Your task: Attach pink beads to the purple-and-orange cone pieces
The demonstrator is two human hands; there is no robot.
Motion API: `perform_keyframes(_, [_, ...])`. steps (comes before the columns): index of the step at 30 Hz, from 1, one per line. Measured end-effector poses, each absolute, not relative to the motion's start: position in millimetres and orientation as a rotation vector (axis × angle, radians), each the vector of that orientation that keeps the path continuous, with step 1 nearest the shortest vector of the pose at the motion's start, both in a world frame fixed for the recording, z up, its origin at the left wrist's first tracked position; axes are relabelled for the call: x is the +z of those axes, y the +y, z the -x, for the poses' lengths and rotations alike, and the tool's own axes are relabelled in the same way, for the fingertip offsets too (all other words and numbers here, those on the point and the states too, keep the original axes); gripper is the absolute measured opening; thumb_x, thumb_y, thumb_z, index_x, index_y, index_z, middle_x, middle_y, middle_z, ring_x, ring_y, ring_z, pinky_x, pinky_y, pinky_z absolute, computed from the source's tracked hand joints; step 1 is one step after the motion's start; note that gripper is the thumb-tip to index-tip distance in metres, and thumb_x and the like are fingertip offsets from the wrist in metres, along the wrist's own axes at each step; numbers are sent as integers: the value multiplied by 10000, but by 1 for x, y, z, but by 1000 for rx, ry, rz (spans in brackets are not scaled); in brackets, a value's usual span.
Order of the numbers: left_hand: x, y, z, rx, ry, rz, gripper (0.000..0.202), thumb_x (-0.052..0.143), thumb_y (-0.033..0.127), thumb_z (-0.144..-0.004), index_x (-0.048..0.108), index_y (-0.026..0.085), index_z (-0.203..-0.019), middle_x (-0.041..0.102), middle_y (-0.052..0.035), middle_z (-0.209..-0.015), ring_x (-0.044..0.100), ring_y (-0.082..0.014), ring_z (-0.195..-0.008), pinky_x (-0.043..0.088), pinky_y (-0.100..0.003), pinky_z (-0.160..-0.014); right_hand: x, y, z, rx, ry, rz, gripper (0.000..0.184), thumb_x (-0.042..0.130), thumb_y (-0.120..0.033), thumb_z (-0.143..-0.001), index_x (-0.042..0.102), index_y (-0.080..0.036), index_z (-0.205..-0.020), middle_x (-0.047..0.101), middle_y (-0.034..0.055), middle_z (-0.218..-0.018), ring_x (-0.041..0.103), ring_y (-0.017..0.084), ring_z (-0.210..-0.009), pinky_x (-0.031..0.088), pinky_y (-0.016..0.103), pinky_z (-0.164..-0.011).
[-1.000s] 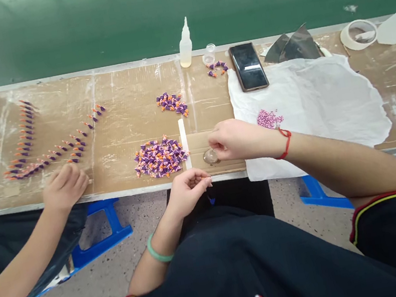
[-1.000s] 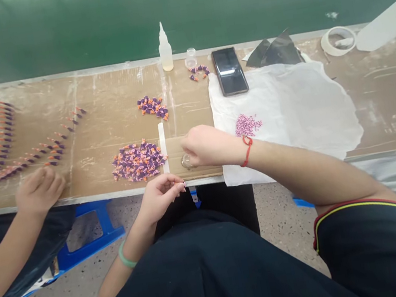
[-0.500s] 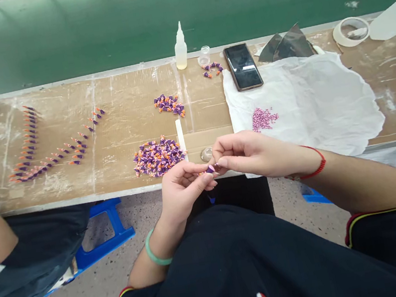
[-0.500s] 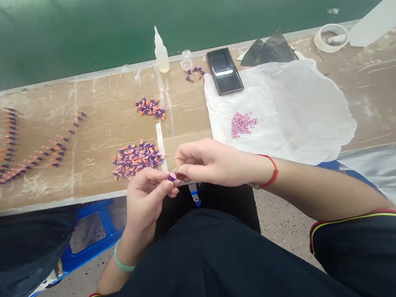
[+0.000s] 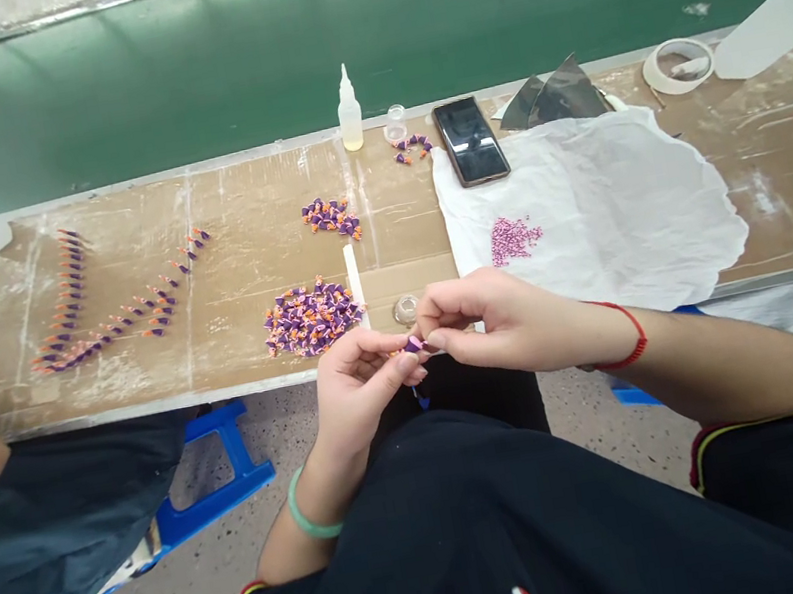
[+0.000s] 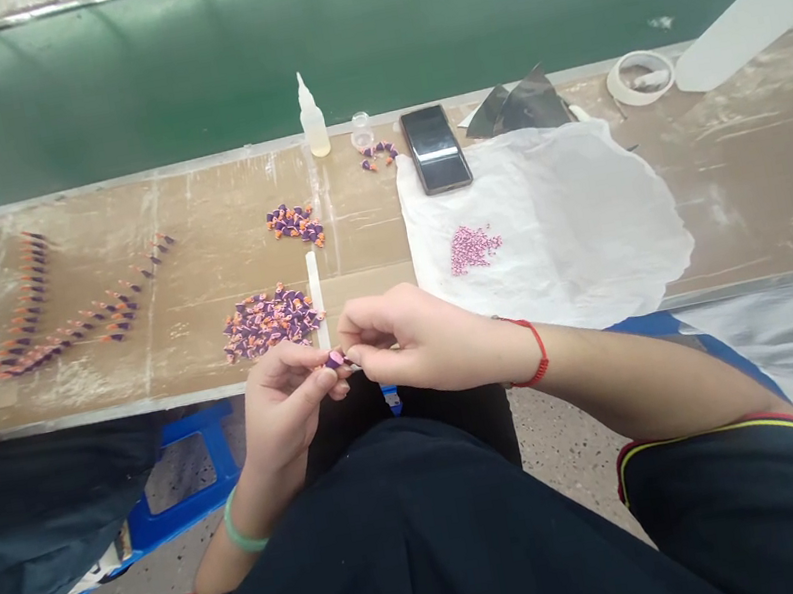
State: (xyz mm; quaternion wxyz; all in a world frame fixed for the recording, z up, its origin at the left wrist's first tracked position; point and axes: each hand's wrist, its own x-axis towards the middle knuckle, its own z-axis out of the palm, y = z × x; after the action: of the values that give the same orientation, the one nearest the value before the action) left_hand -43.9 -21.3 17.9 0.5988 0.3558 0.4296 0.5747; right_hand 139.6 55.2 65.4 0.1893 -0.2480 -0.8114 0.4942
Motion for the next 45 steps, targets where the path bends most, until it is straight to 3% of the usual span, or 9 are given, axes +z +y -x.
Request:
perform_keyframes(25, [22, -22, 38, 1337, 1047, -853, 328, 935, 396, -651, 718, 163, -730, 756, -19, -682, 694, -132, -516, 609, -219, -524, 63, 44, -141, 1051, -2381, 693, 133, 483, -137, -882, 469, -204, -768, 542, -44, -627, 478, 82, -533, 339, 201, -533])
perform_keyframes(38, [22, -23, 38, 1302, 1009, -970, 257, 888, 385, -730, 737, 179, -759, 769, -24, -716, 712, -141, -547, 610, -223, -546, 55, 36, -149, 925, -2392, 683, 132, 466, -109, -903, 499, -210, -825, 684, 6, -748, 619, 111, -611, 420, 217, -560])
perform_keyframes(43, [25, -25, 41, 1403, 1131, -1436, 57, 801, 215, -829, 759, 215, -868, 802, -32, -839, 759, -163, -707, 611, -244, -680, 62, 37, -160, 934, -2356, 618, 80, 519, -146, -929, 558, -214, -944, 722, 10, -836, 689, 126, -696, 518, 225, -623])
perform_keyframes(45, [27, -24, 42, 1478, 1125, -1695, 166, 768, 103, -830, 751, 237, -927, 808, -21, -871, 767, -162, -767, 598, -239, -723, 65, 38, -167, 981, -2288, 664, 119, 557, -172, -934, 562, -223, -1041, 750, 36, -965, 740, 150, -830, 577, 242, -717])
